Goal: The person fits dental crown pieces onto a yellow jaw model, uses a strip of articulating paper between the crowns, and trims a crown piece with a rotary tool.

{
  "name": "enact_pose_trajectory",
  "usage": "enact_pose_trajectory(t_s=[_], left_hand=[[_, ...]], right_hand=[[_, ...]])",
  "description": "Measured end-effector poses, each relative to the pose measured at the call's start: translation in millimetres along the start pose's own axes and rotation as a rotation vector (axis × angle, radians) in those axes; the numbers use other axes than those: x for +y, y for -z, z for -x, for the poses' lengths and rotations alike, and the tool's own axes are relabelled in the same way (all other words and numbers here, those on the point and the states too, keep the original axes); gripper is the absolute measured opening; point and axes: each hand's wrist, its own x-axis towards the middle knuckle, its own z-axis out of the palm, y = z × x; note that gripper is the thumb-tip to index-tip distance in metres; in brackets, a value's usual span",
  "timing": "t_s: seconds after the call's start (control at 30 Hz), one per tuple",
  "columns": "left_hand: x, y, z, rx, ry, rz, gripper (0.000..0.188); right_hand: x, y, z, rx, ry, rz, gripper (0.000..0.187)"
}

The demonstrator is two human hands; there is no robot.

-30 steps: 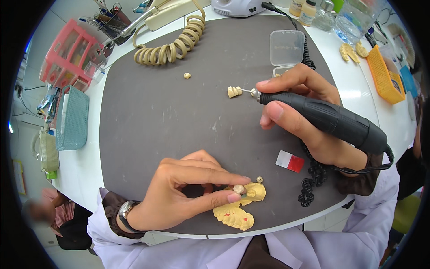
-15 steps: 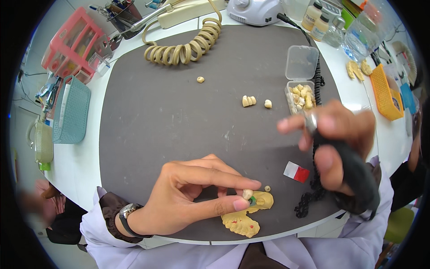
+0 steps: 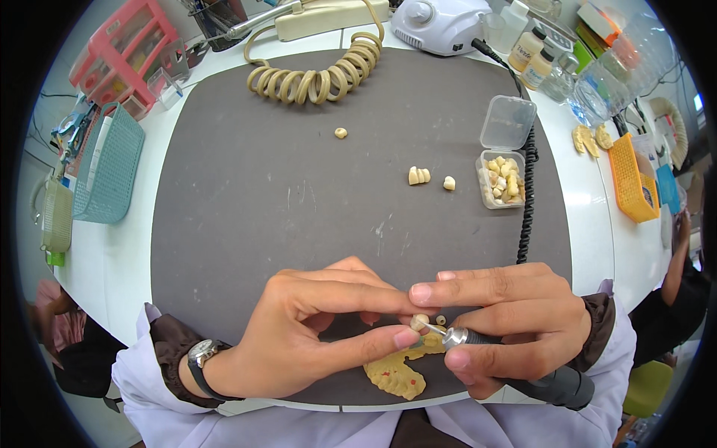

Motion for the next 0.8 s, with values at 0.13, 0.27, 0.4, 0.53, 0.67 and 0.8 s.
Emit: enact_pose_trajectory(t_s=[0.13, 0.27, 0.4, 0.53, 0.67, 0.8], left_hand=[[-0.1, -0.4, -0.4, 0.005, -0.012, -0.013, 0.021], [0.7, -0.4, 1.0, 0.007, -0.001, -0.014, 0.022], [-2.3, 0.7, 0.6, 0.002, -0.005, -0.009, 0.024], [-2.8, 0.4, 2.0, 0.018, 0.024, 0.000, 0.025], [-1.6, 0.0, 1.9, 0.020, 0.020, -0.007, 0.025], [-1.4, 1.5, 0.5, -0.007, -0.027, -0.045, 0.024]], right_hand=[[-2.4, -2.4, 0.0, 0.026, -0.024, -0.001, 0.015], [-3.0, -4.0, -1.8, 0.034, -0.017, 0.005, 0.014], [-2.9, -4.8, -2.8, 0.026, -0.019, 0.022, 0.011], [-3.2, -3.9, -3.9, 0.013, -0.012, 0.021, 0.009], [-4.7, -3.7, -5.0, 0.014, -0.042, 0.010, 0.008], [-5.8, -4.3, -3.2, 0.003, -0.042, 0.023, 0.008]])
